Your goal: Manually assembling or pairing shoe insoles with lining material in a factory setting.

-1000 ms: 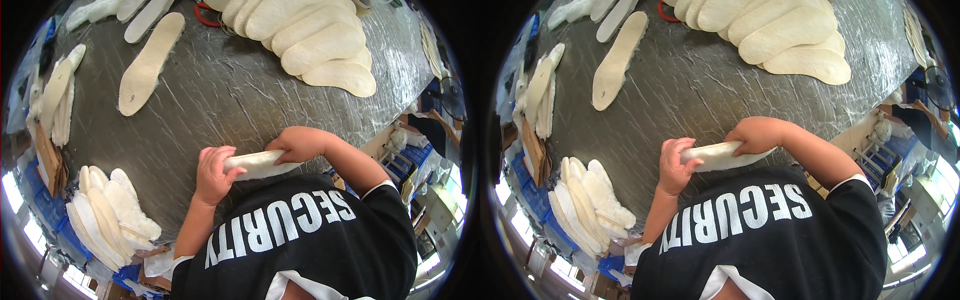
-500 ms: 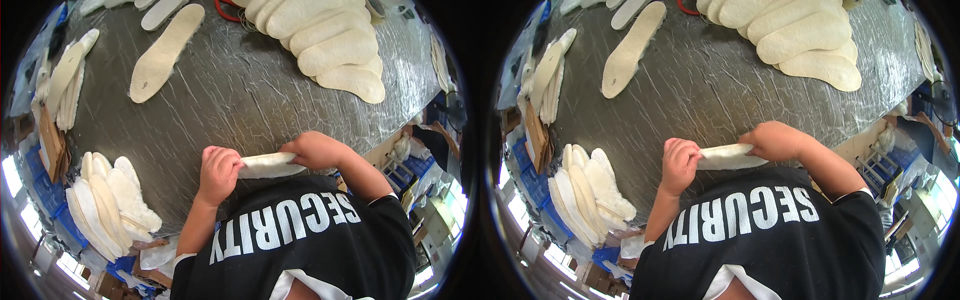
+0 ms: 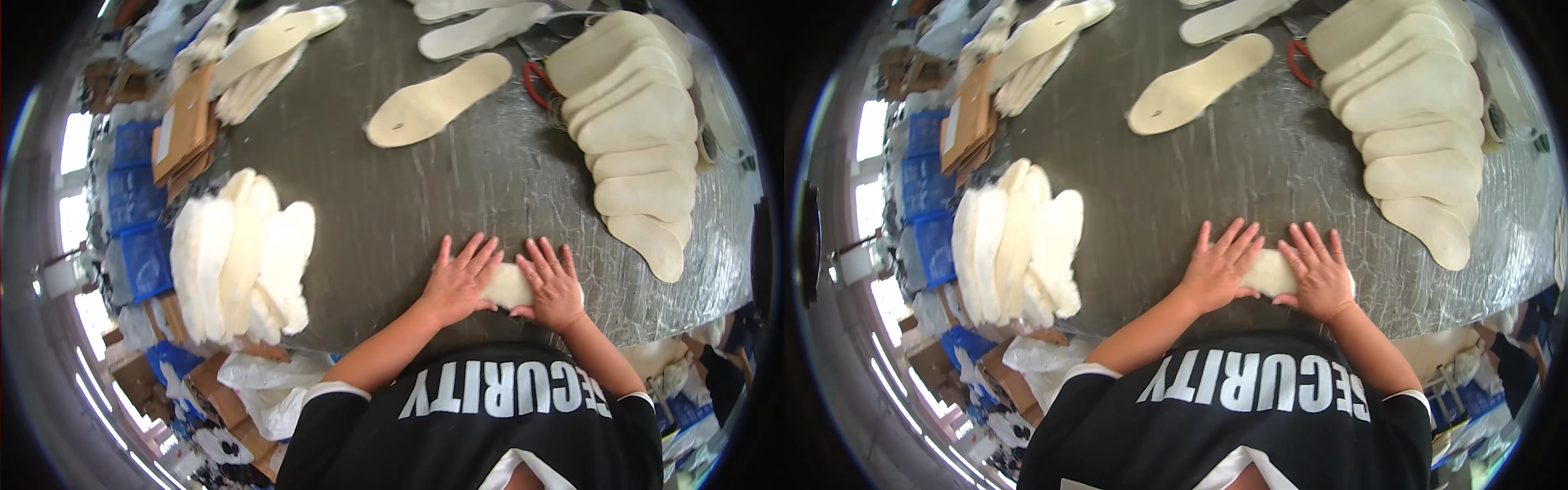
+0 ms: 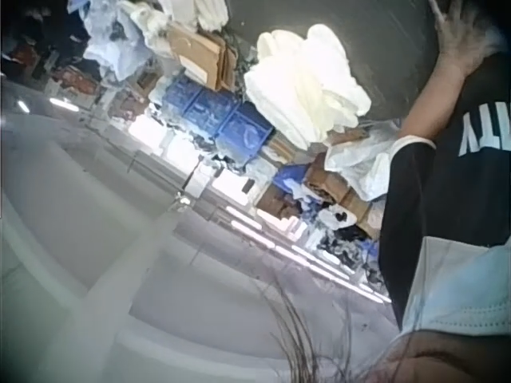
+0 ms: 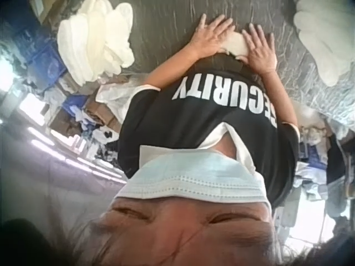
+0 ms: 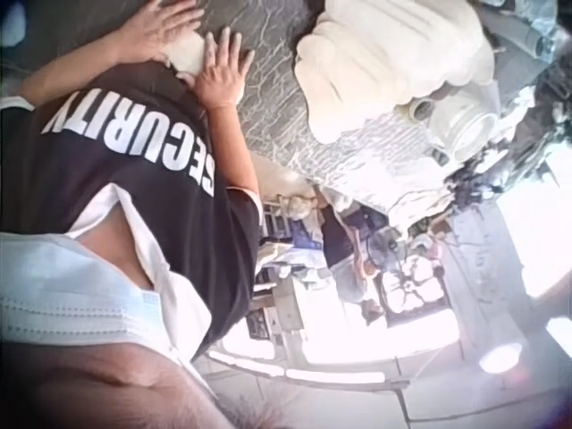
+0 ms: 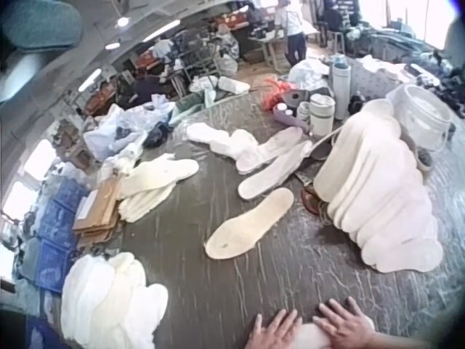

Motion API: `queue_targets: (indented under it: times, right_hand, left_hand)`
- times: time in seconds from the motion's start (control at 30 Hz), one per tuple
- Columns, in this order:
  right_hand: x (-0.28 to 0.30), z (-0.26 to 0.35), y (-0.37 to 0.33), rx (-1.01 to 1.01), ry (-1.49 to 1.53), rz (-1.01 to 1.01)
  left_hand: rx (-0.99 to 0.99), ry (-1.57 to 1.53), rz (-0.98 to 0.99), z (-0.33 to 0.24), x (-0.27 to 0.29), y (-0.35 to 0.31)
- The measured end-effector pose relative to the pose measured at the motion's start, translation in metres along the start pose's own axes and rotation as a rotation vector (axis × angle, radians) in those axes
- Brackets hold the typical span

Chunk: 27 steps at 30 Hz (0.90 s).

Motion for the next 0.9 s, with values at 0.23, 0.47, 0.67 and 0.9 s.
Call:
queue_targets:
  times: [0.23,0.47,0.67,0.9]
  right_hand:
    - [0.002,-0.016,-0.013,0.022,0.247,-0.317]
    - [0.018,-0.032,-0.029,-0.141,0.249,-0.472]
    - [0.015,-0.003,-0.007,-0.051,0.327,-0.459]
    - [0.017,0.047,0.029,0.106,0.621,-0.347]
  left_hand:
    - [0.017,0.016,-0.123,-0.003,0.008,-0.011]
    - [0.743,0.243,-0.556,0.06,0.11,-0.137]
    - [0.49,0.316,-0.633,0.101,0.132,-0.09]
    - [0.174,0.501,-0.719,0.169,0.104,0.09]
Point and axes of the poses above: each hand's wrist, its own y-axis towards the middle knuckle, its own x-axis out of the back of the hand, z = x × y, the point moved 4 cm from there along y, towards the middle knuckle, and after that the axes turned 12 degrees about -z, right-handed, at the moved point
